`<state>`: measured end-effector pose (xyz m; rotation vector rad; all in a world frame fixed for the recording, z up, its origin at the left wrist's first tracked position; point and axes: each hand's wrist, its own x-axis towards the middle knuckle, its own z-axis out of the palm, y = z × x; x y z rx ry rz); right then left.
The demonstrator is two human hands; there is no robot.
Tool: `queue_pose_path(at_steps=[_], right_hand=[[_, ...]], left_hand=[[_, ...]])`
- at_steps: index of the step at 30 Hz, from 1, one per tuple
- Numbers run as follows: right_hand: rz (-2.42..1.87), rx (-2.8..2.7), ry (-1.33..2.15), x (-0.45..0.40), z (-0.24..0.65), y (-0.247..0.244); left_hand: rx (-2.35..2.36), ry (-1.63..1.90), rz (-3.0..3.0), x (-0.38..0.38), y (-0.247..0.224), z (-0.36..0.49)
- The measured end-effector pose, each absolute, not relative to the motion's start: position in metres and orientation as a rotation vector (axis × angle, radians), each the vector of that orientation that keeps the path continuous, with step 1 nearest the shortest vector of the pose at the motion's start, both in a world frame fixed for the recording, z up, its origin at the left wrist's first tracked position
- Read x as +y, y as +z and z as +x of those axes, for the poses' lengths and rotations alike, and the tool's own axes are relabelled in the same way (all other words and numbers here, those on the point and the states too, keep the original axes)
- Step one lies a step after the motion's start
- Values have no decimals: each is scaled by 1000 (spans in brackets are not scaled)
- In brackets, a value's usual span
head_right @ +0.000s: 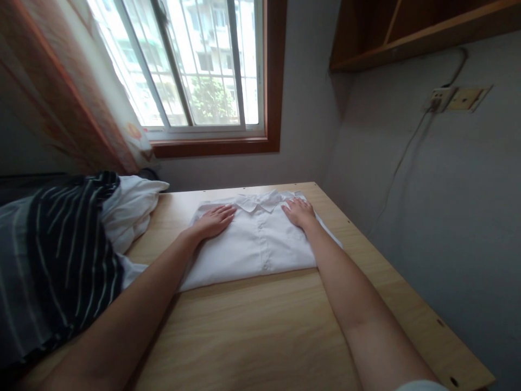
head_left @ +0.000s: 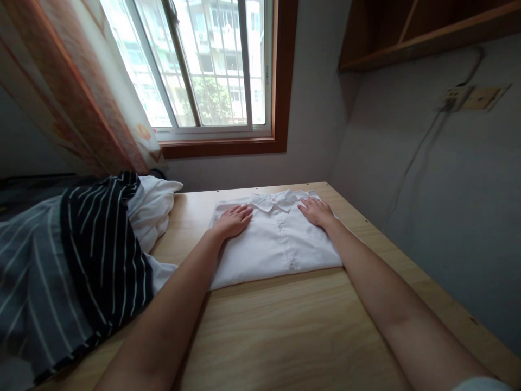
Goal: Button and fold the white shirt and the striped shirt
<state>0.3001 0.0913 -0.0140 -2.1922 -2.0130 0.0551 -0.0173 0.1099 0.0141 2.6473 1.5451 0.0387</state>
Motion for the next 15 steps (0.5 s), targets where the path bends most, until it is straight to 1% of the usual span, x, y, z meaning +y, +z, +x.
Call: queue_pose_path(at_steps=[9, 15], right_hand=[[-2259, -1926, 36, 92, 300, -14], [-2240, -1879, -6, 89, 300, -16]], left_hand=[[1800, 32, 2530, 115, 18, -23], [1849, 21, 2514, 116, 17, -22]])
